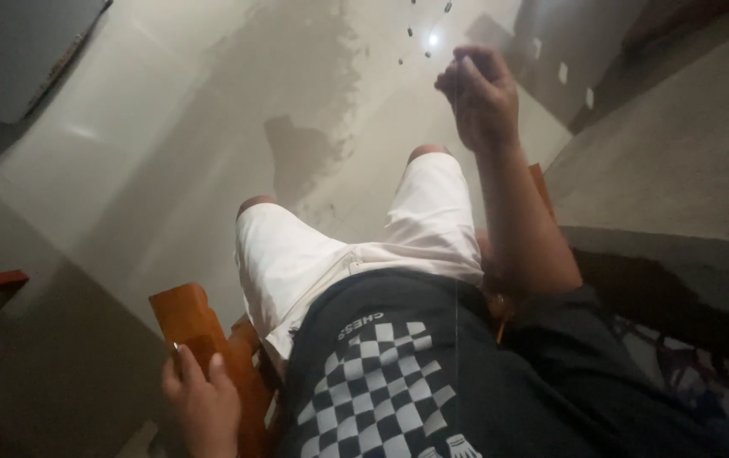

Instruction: Repairing a fishing net by threading a new line through the mesh and cutting it with scissors.

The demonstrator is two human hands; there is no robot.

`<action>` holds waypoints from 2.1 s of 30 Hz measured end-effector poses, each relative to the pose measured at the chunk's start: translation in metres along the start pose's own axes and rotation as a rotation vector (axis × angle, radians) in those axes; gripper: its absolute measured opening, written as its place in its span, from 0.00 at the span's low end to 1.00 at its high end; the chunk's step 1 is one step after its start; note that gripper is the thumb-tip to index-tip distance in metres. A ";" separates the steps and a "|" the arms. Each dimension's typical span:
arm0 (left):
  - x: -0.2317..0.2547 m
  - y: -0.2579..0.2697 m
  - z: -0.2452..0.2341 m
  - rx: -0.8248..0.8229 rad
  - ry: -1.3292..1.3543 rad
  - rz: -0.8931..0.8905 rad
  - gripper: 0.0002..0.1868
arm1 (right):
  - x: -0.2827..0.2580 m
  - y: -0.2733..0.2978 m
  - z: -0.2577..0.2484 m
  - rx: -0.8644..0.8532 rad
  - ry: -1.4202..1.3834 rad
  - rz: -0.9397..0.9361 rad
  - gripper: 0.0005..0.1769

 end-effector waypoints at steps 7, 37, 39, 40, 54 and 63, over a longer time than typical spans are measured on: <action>-0.010 -0.008 -0.003 0.040 -0.067 0.052 0.29 | -0.007 0.021 0.008 -0.040 0.034 0.038 0.06; 0.016 0.053 0.040 -0.890 -0.432 0.409 0.26 | -0.025 0.008 -0.024 0.164 0.206 -0.063 0.02; 0.036 0.070 0.022 -0.856 -0.411 0.257 0.25 | -0.025 0.009 -0.028 0.190 0.193 -0.051 0.01; 0.051 0.073 0.014 -0.793 -0.410 0.287 0.24 | -0.024 0.008 -0.030 0.178 0.179 -0.066 0.01; 0.307 0.178 0.045 -0.443 0.131 1.548 0.11 | -0.042 0.016 -0.034 0.200 0.264 -0.082 0.02; 0.326 0.195 0.051 -0.583 0.044 1.404 0.13 | -0.054 0.013 -0.036 0.143 0.326 -0.107 0.04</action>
Point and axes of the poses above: each hand's wrist, its own y-axis away from the middle knuckle, its own z-axis out of the palm, x = y × z, the point moved 6 cm from there along -y, towards the middle knuckle, and after that the axes turned 15 degrees about -z, right-handed, at the moved point
